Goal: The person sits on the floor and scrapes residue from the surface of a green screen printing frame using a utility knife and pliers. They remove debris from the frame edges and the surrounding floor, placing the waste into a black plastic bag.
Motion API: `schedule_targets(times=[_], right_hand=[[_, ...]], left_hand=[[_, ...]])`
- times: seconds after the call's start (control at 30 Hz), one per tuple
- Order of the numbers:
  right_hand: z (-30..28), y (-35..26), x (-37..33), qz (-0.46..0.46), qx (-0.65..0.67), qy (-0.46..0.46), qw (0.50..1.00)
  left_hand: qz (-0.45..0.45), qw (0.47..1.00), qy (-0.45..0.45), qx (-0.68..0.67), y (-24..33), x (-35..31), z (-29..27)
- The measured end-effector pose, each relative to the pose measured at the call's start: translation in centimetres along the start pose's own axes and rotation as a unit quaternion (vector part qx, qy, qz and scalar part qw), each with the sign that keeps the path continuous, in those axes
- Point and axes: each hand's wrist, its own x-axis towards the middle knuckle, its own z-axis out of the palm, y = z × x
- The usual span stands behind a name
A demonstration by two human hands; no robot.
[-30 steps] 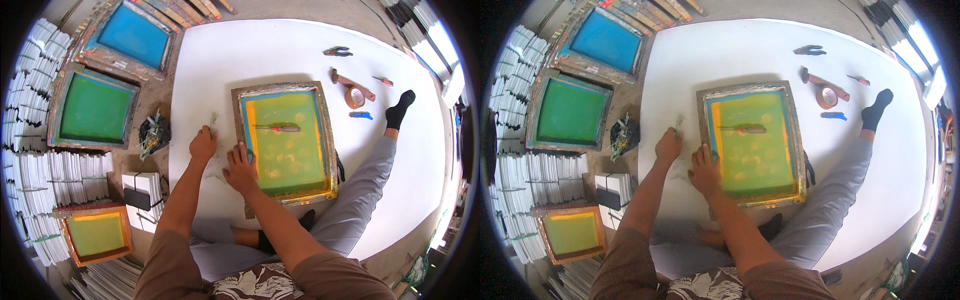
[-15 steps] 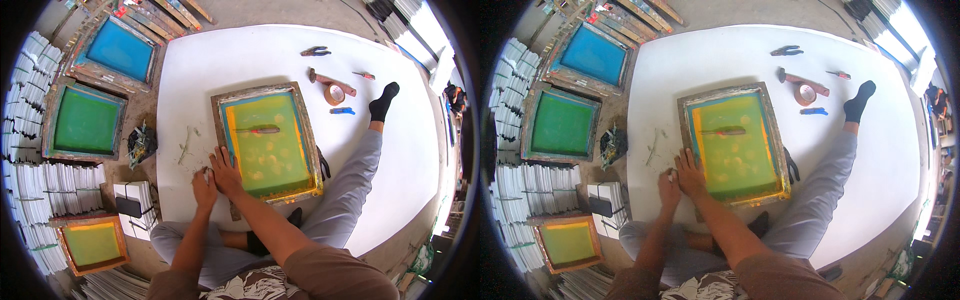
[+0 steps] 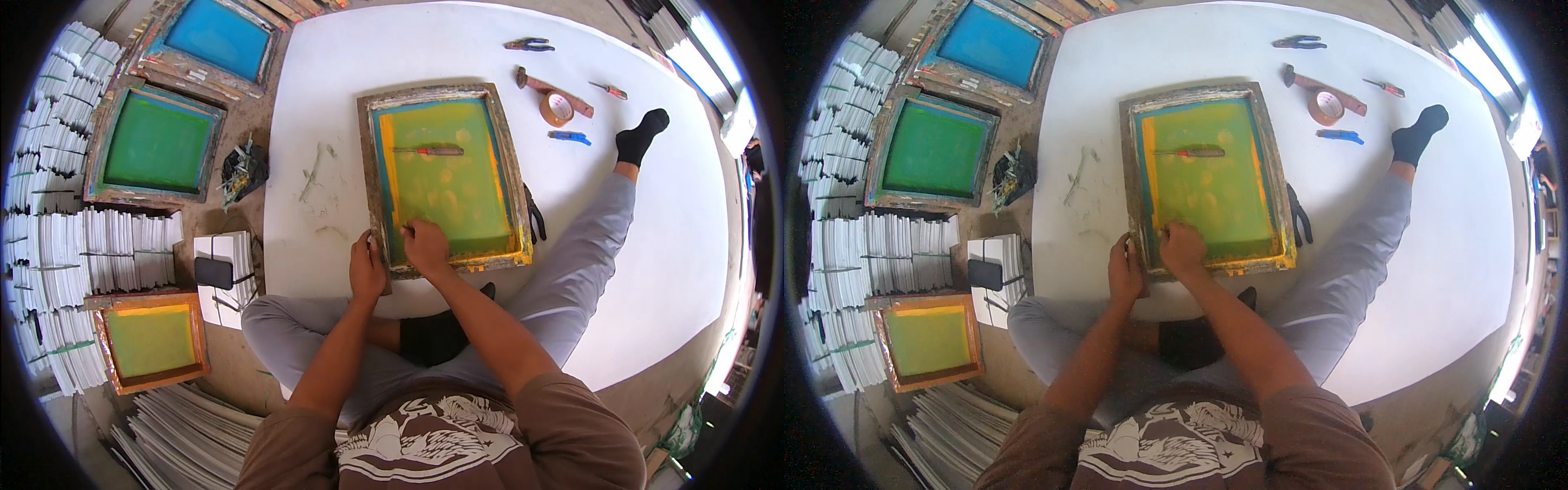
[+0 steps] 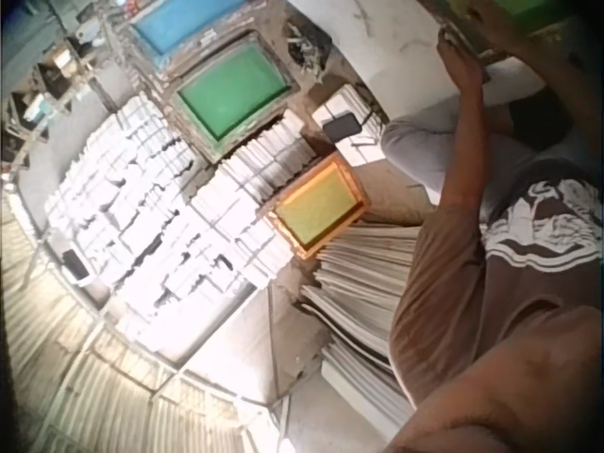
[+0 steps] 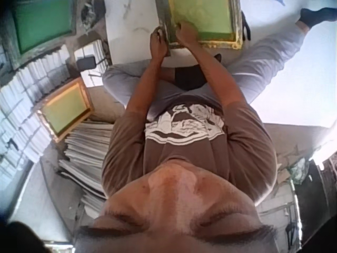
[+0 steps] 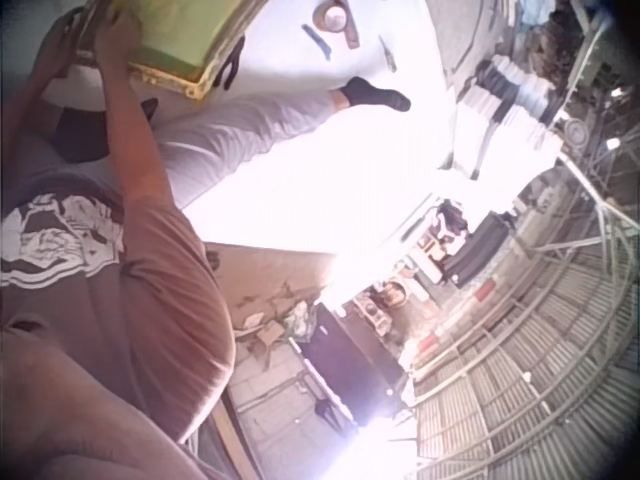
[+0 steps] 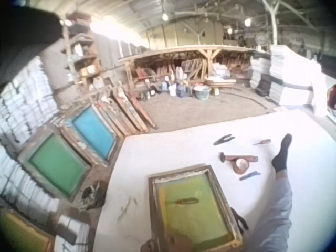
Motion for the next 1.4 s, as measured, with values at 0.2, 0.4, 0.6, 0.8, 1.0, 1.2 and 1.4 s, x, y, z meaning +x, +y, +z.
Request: schedule_targets(times=[0.2,0.4,0.6,0.8,1.0,1.2,1.4], right_hand=[[-0.3,-2.9,-1.9,0.061,0.025,-0.038,0.997],[1.0,-4.8,-2.1,0.122,0.056,-0.029,0.991],[1.0,-4.2,-2.2,0.125,0.071,-0.03,0.989],[1.3,-3.9,-1.4,0.119,0.066,-0.031,0.99],[3.0,-3.0,-1.0,0.074,0.064,-0.011,0.995],[2.9,-2.3,-0.6,0.044,0.081,-0.019,0.996],[2.7,-2.1,-0.6,0.03,0.073,-0.03,0.996]], left_hand=[[-0.008,1.0,0.019,-0.005,-1.3,0.2,1.5],[-0.005,0.999,0.034,-0.021,-2.8,0.6,2.1],[-0.023,0.996,0.025,-0.077,-3.2,0.4,2.4],[0.034,0.997,0.062,-0.041,-3.4,0.6,2.8],[-0.004,0.995,0.038,-0.094,-4.9,0.9,3.4],[0.027,0.997,0.062,-0.035,-4.0,0.6,2.9],[0.046,0.996,0.072,-0.019,-3.2,0.3,2.6]])
